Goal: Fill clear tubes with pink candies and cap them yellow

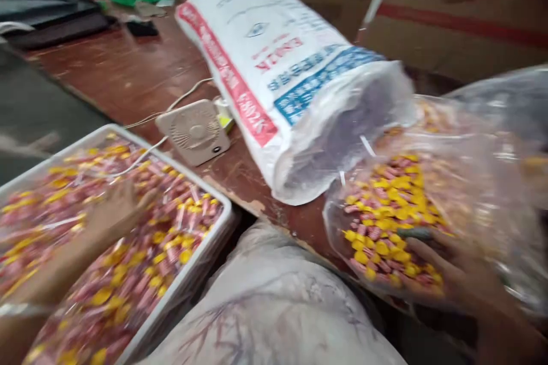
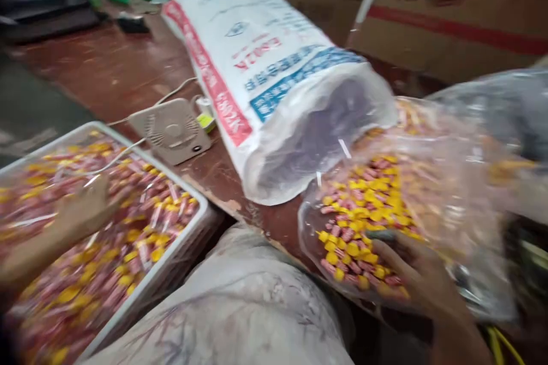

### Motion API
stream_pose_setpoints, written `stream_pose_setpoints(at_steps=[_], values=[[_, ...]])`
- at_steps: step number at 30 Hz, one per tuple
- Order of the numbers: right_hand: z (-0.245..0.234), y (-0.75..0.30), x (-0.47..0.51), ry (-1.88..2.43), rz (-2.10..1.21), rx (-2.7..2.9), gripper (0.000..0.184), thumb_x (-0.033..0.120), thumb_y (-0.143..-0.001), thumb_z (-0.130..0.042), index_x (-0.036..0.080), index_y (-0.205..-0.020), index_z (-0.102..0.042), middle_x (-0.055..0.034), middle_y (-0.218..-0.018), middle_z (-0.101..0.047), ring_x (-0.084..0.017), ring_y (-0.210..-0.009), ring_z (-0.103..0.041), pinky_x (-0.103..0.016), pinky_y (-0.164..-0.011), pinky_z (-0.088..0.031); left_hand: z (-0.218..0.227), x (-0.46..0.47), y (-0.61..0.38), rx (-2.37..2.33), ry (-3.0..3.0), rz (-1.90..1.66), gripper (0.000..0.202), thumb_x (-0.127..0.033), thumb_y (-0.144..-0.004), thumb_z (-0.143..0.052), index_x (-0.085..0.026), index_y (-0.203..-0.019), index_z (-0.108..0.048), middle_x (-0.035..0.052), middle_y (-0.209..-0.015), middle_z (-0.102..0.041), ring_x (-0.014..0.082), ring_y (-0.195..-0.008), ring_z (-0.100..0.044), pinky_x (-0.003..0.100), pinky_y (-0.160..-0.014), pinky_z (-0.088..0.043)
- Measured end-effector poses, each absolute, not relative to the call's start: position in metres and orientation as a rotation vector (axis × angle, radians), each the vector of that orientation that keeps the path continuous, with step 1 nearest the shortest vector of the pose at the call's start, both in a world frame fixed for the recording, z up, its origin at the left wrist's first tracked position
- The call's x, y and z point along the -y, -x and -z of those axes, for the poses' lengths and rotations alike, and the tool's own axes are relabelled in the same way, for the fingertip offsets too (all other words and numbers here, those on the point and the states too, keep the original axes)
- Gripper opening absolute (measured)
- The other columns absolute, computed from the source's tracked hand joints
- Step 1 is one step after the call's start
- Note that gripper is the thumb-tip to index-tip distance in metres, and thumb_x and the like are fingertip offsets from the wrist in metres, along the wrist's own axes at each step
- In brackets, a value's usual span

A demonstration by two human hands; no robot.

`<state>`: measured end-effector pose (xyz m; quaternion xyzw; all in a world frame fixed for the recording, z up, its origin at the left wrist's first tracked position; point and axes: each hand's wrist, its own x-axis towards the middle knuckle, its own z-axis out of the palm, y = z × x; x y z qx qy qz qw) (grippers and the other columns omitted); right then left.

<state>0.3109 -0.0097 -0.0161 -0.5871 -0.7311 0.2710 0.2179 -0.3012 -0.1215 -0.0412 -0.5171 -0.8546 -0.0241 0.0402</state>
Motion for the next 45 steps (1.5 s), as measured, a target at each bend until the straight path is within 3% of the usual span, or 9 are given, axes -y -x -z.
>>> stream_pose_setpoints(at_steps=[2,5,8,12,20,27,34,39,45], values=[[0.02,-0.318,0.013,1.681,-0.953,1.895,0.041,0.068,-0.086,-0.066,0.029,-0.09,-0.076,-0.0126,-0.087,-0.075,-0.026,-0.073,-0.072,-0.034,-0.058,-0.057,0.02,0.111,0.272,2.5,1.589,0.188,0.07,-0.064,-0.095,-0.029,-0.023,-0.151,-0.038,0.0206,-0.142,-0.06,0.0499,-0.131,-0.052,0.075,-0.099,-0.043],[0.024,-0.314,0.013,1.636,-1.054,1.763,0.043,0.064,-0.086,-0.067,0.022,-0.094,-0.073,-0.0091,-0.088,-0.074,-0.026,-0.077,-0.07,-0.036,-0.064,-0.058,-0.005,0.091,0.196,2.223,1.832,0.644,0.033,-0.047,-0.098,-0.045,-0.039,-0.129,-0.056,0.004,-0.115,-0.073,0.0315,-0.101,-0.071,0.049,-0.087,-0.058],[0.026,-0.301,0.011,1.564,-1.044,1.771,0.038,0.058,-0.09,-0.066,0.021,-0.098,-0.071,-0.0064,-0.09,-0.074,-0.024,-0.079,-0.069,-0.033,-0.067,-0.057,-0.01,0.056,0.103,1.586,2.502,0.828,0.028,-0.019,-0.095,-0.051,-0.029,-0.119,-0.061,0.0038,-0.102,-0.074,0.021,-0.088,-0.071,0.033,-0.076,-0.058],[0.024,-0.297,0.011,1.574,-0.853,1.857,0.031,0.051,-0.093,-0.065,0.02,-0.094,-0.069,-0.0035,-0.079,-0.071,-0.021,-0.07,-0.065,-0.03,-0.061,-0.052,0.002,-0.011,0.02,1.422,2.64,0.164,0.032,-0.003,-0.089,-0.046,-0.017,-0.103,-0.07,0.0131,-0.103,-0.07,0.0262,-0.093,-0.066,0.035,-0.072,-0.057],[0.018,-0.306,0.018,1.748,-0.26,2.06,0.027,0.031,-0.1,-0.058,0.021,-0.076,-0.055,-0.0026,-0.076,-0.062,-0.019,-0.069,-0.057,-0.03,-0.063,-0.039,0.02,-0.076,0.002,1.466,2.516,0.0,0.033,-0.009,-0.092,-0.04,-0.017,-0.094,-0.072,0.0201,-0.107,-0.062,0.0372,-0.097,-0.06,0.039,-0.051,-0.047],[0.033,-0.272,0.005,1.969,-0.177,2.208,0.013,0.029,-0.097,-0.068,0.02,-0.089,-0.062,-0.0047,-0.087,-0.066,-0.021,-0.077,-0.062,-0.029,-0.064,-0.039,0.014,-0.052,0.01,1.505,2.762,0.83,0.027,-0.034,-0.099,-0.049,-0.029,-0.12,-0.063,0.0081,-0.116,-0.072,0.0319,-0.109,-0.063,0.048,-0.092,-0.05],[0.043,-0.266,0.005,1.729,-0.459,1.959,0.013,0.025,-0.092,-0.072,0.021,-0.089,-0.061,-0.0055,-0.095,-0.068,-0.023,-0.085,-0.067,-0.032,-0.074,-0.051,0.032,0.002,-0.016,2.294,3.069,1.425,0.023,-0.043,-0.086,-0.069,-0.028,-0.103,-0.071,0.0028,-0.092,-0.076,0.0222,-0.075,-0.068,0.032,-0.066,-0.053],[0.032,-0.247,0.017,1.376,-0.743,1.527,0.019,0.034,-0.094,-0.07,0.024,-0.109,-0.063,-0.0046,-0.105,-0.074,-0.021,-0.094,-0.072,-0.034,-0.086,-0.059,0.042,0.012,-0.038,2.713,3.218,1.816,0.025,-0.04,-0.081,-0.076,-0.023,-0.1,-0.073,0.0053,-0.095,-0.076,0.0226,-0.087,-0.07,0.032,-0.078,-0.055],[0.028,-0.235,0.022,1.32,-0.683,1.654,0.01,0.031,-0.098,-0.065,0.023,-0.102,-0.068,-0.0034,-0.096,-0.074,-0.02,-0.09,-0.073,-0.033,-0.085,-0.061,0.038,0.016,-0.042,2.927,2.991,2.142,0.026,-0.037,-0.076,-0.082,-0.021,-0.095,-0.074,0.0056,-0.09,-0.077,0.02,-0.082,-0.07,0.03,-0.074,-0.056]])
